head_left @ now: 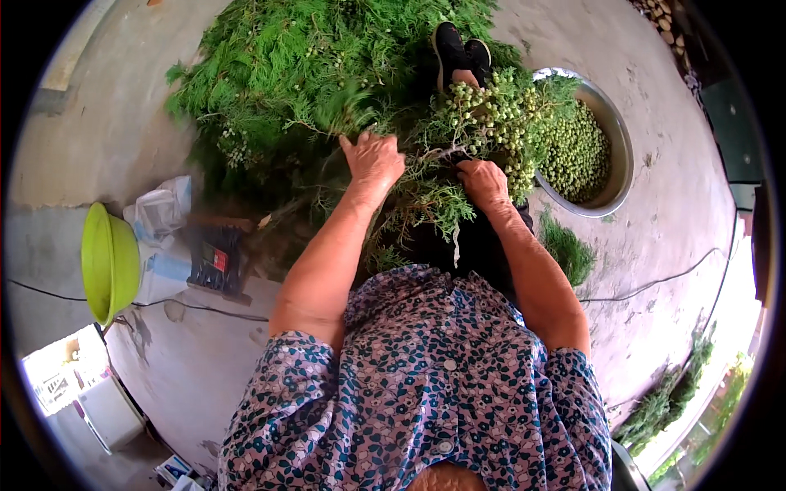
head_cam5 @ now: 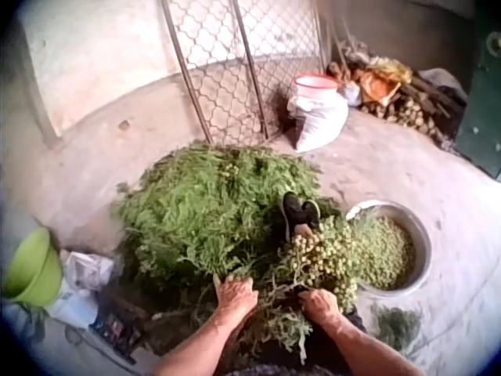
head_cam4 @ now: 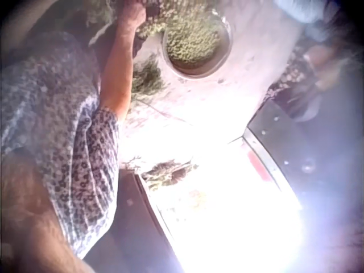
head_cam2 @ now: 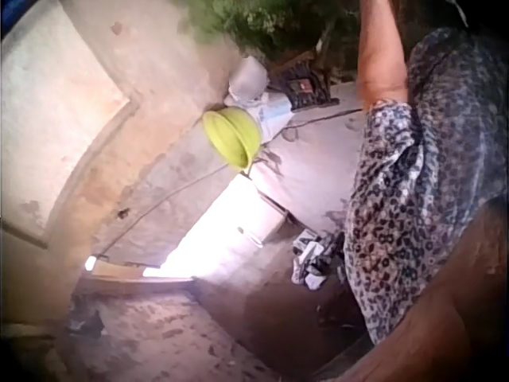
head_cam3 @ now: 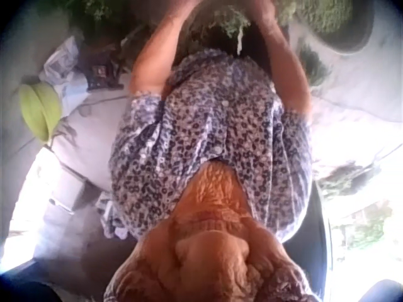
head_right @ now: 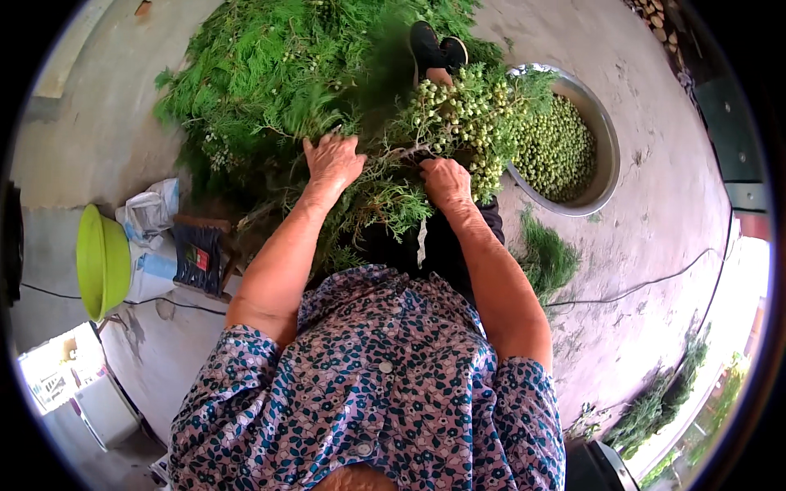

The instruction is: The person picks green berries from coniferous branches by hand and places them into a large metal bowl.

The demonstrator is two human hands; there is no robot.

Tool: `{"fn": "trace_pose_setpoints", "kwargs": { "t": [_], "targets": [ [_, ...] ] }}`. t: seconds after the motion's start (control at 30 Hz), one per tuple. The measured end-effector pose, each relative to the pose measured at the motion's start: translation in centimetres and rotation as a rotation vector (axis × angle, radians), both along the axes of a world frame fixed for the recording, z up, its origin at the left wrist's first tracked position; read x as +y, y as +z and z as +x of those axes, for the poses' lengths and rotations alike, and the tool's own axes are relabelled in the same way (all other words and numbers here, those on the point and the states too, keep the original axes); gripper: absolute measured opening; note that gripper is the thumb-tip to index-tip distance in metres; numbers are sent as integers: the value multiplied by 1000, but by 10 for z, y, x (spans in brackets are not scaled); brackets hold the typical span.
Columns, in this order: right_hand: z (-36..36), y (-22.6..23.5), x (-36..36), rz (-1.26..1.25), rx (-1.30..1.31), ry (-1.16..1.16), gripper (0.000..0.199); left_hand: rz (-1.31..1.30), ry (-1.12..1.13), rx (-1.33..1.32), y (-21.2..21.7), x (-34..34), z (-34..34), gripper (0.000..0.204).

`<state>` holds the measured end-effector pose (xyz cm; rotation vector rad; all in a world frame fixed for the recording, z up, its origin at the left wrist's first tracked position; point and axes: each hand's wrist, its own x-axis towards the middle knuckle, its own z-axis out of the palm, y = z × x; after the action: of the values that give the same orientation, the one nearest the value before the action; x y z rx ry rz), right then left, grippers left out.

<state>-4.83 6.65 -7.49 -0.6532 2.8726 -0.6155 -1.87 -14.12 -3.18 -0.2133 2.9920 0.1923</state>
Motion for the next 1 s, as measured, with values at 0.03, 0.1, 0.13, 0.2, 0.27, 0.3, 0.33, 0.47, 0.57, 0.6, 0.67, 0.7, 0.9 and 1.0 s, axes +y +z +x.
{"fn": "trace_pose_setpoints", "kwargs": {
  "t": [0.03, 0.1, 0.13, 0.2, 0.27, 0.3, 0.33, 0.47, 0.57, 0.6, 0.67, 0.7, 0.9, 1.0],
  "targets": [
    [0, -1, 0, -18, 8, 6, 10, -40, -20, -118, -2, -9, 0, 38],
    [2, -3, -1, -33, 17, 24, 10, 4, -64, -27, -8, -19, 6, 28],
    [4, -3, -2, -57, 41, 9, 10, 6, -52, -26, -10, -21, 4, 28],
    [4, -3, -3, -87, 64, -17, 12, -48, -171, -324, -3, -18, -8, 20],
    [4, -2, -2, -50, 35, -14, 14, 41, -219, -293, -21, -19, -17, 19],
    [6, -1, -2, -45, 38, -6, 14, 121, -220, -260, -28, -21, -20, 18],
    [8, 0, -3, -56, 36, -29, 14, 228, -210, -235, -34, -24, -24, 17],
    [5, -5, -2, -90, -33, -48, 14, 575, -193, -176, -41, -28, -35, 14],
    [7, 1, -2, -88, -27, -47, 15, 662, -202, -164, -38, -26, -34, 13],
    [7, 0, -1, -105, -4, -47, 15, 670, -211, -162, -32, -25, -32, 12],
    [4, 0, 3, -105, -7, -48, 15, 593, -288, -209, -18, -21, -26, 12],
    [5, 1, 1, -130, -5, -37, 14, 514, -344, -260, -4, -16, -19, 12],
    [4, 3, -7, -165, 23, -19, 12, 475, -226, -126, -74, -14, -22, 8],
    [0, -7, 1, -180, 22, -24, 13, 623, -202, -52, -98, -16, -25, 4]
  ]
}}
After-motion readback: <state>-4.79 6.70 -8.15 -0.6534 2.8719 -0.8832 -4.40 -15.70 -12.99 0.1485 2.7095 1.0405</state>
